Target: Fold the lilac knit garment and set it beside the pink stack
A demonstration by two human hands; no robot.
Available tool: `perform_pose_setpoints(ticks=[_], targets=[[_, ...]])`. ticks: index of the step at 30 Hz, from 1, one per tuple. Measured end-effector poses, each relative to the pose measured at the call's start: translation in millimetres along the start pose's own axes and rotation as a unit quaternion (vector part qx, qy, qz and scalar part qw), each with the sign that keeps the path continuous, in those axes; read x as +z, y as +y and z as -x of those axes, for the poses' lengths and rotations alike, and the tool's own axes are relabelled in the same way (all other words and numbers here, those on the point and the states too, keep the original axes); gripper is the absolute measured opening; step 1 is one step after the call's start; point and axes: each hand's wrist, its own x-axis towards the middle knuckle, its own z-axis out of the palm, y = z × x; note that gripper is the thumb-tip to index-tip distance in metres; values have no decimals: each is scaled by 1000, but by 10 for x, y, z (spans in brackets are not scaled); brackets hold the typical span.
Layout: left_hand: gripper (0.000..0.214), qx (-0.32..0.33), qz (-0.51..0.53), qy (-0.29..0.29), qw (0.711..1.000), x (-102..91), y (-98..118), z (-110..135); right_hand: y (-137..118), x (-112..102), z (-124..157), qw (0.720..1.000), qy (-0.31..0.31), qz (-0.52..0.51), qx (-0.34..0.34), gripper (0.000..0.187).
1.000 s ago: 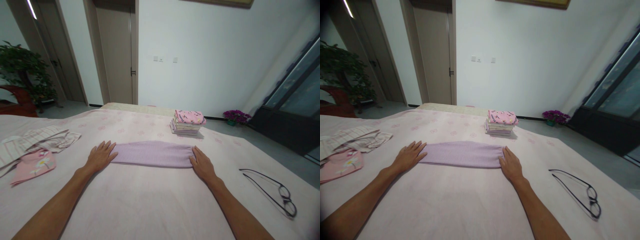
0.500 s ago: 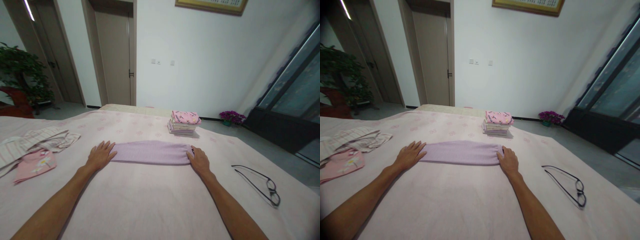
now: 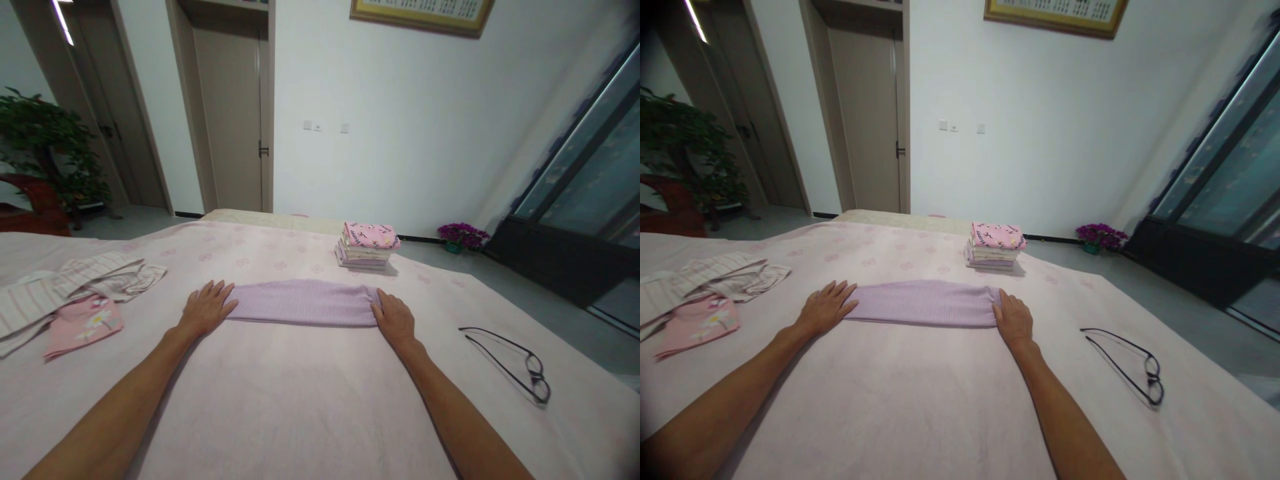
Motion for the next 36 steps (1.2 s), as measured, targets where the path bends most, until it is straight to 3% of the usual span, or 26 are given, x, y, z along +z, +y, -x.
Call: perform_pose_setpoints(ticks=[5,12,18,21,25,32,34,36], targets=[[64,-5,4,-11,1000,-37,18,2,63,52,-15,998,36,-44,29,50],[64,-4,12,-1,1000,-24,12,6,144,139,-40,992,14,-116,55,47],[64,1,-1,-2,1000,-37,25,11,153,17,-39,991,103,-64,48,41],[64,-4,2,-8,1000,-57,38,16,97,-52,-86,986,146,-84,2,42],[63,-10,12,-18,1000,-85,53,20,-285,-151,-226,978,107,-146,-100,49],[63,-10,18,-19,1000,-121,60,21,-1625,-332,-488,942,-118,-206,-238,65],[62,-10,19,-20,1000,-120,57,25,-1837,-297,-510,934,-153,-201,-251,68],[62,-8,19,-15,1000,-113,54,28,-1880,-213,-508,933,-176,-189,-251,69]])
